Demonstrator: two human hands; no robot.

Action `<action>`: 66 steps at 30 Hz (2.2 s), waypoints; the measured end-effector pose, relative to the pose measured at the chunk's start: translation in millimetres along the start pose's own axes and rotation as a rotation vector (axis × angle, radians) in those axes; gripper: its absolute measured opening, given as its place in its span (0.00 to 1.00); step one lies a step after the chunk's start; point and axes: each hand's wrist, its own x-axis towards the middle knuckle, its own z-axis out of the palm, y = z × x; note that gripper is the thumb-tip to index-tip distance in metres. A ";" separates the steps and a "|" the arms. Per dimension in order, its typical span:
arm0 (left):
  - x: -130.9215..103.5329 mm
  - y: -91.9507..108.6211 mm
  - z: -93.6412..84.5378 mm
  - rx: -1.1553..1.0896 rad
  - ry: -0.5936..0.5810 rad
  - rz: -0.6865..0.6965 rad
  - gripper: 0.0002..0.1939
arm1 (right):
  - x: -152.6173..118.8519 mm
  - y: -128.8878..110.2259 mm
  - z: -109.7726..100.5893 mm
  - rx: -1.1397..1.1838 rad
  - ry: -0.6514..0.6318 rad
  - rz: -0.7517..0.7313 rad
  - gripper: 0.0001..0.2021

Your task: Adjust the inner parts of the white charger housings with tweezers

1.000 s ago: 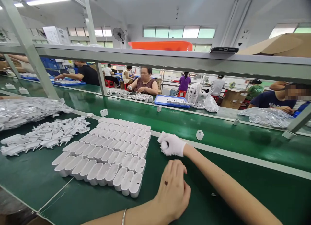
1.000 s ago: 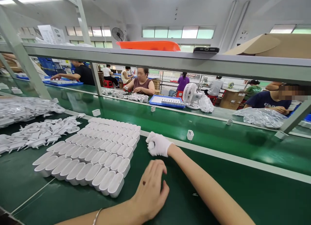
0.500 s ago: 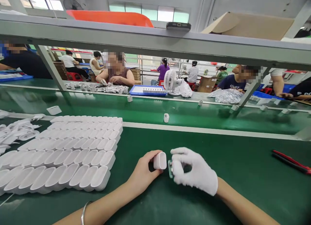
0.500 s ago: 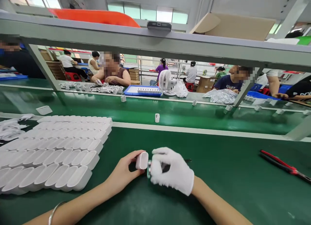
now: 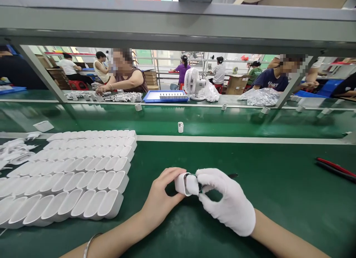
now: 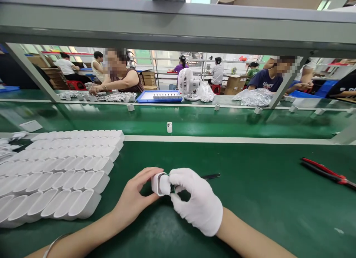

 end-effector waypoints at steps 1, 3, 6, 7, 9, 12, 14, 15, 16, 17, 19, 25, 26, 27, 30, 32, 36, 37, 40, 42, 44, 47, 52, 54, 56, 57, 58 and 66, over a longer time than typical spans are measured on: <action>-0.3 -0.3 -0.2 0.003 0.005 0.008 0.19 | 0.2 1.5 -1.1 -0.022 0.005 -0.036 0.17; -0.7 -1.1 -0.4 0.001 0.011 0.026 0.20 | 0.7 4.3 -2.2 -0.045 0.012 -0.095 0.17; -1.0 -2.1 -0.5 0.002 0.012 0.056 0.21 | 1.0 7.1 -1.5 -0.053 0.017 -0.160 0.20; -1.0 -2.1 -0.5 0.007 0.012 0.068 0.21 | 0.8 7.6 -0.8 -0.054 0.015 -0.159 0.20; -1.0 -1.6 -0.5 0.023 0.018 0.086 0.22 | -0.1 8.4 1.0 -0.030 -0.018 -0.084 0.18; -1.2 0.2 -0.7 0.036 0.024 0.094 0.22 | -1.5 9.6 3.9 0.049 -0.117 0.083 0.13; -1.5 0.9 -0.8 0.038 0.023 0.089 0.22 | -2.0 10.5 5.4 0.078 -0.171 0.128 0.11; -1.7 0.9 -0.8 0.038 0.022 0.085 0.22 | -2.1 10.9 6.1 0.082 -0.178 0.138 0.10; -2.0 0.7 -0.7 0.038 0.022 0.081 0.22 | -2.1 11.2 6.6 0.085 -0.182 0.145 0.10; -2.3 0.3 -0.5 0.038 0.024 0.083 0.22 | -2.0 11.4 7.1 0.085 -0.183 0.146 0.10; -2.9 -1.0 0.1 0.042 0.026 0.107 0.22 | -2.2 11.1 7.7 0.083 -0.190 0.136 0.11; -2.4 1.3 1.4 -0.015 -0.045 0.010 0.23 | -5.4 6.8 3.3 0.102 -0.174 0.086 0.23; -2.1 3.3 1.0 -0.036 -0.073 -0.017 0.23 | -5.6 6.8 2.3 0.174 -0.157 0.179 0.26; -2.0 5.7 0.5 -0.055 -0.104 -0.020 0.24 | -5.6 7.1 1.8 0.278 -0.159 0.298 0.30; -3.6 13.0 -1.1 -0.070 -0.220 0.038 0.25 | -4.5 9.5 3.7 0.660 -0.270 0.617 0.38; -6.4 16.2 -0.8 -0.073 -0.287 0.028 0.24 | -3.7 10.3 7.6 0.816 -0.294 0.719 0.40; -11.5 14.3 4.8 -0.350 -0.291 -0.151 0.34 | -3.0 7.8 17.0 0.869 -0.148 0.750 0.35; -11.5 12.8 6.6 -0.454 -0.265 -0.210 0.35 | -2.7 7.0 18.5 0.871 -0.111 0.754 0.35; -7.8 9.5 9.8 -0.666 -0.226 -0.368 0.29 | 0.2 7.0 17.6 0.828 -0.064 0.788 0.35; -4.3 9.6 9.2 -0.724 -0.249 -0.438 0.23 | 3.4 8.5 13.3 0.745 -0.124 0.798 0.32; -1.8 11.1 7.2 -0.745 -0.262 -0.472 0.22 | 6.2 10.0 9.0 0.646 -0.182 0.816 0.27; -1.2 14.7 4.6 -0.741 -0.288 -0.496 0.19 | 7.6 10.2 8.0 0.576 -0.195 0.858 0.21; -2.5 17.9 3.9 -0.728 -0.328 -0.535 0.13 | 7.5 8.1 13.1 0.688 -0.226 0.875 0.14; -1.8 16.7 3.6 -0.698 -0.312 -0.550 0.14 | 9.8 10.3 7.1 0.619 -0.310 0.845 0.18; 0.1 14.6 2.6 -0.647 -0.240 -0.581 0.15 | 13.7 16.3 -6.8 0.341 -0.357 0.745 0.22; 1.4 13.5 1.7 -0.622 -0.191 -0.594 0.15 | 15.9 21.1 -15.9 0.125 -0.355 0.664 0.23; 2.8 12.5 0.7 -0.604 -0.140 -0.602 0.15 | 18.1 27.0 -25.6 -0.111 -0.349 0.572 0.21; 7.8 6.7 -1.8 -0.565 -0.002 -0.589 0.14 | 20.8 72.1 -47.7 -0.423 -0.512 0.402 0.05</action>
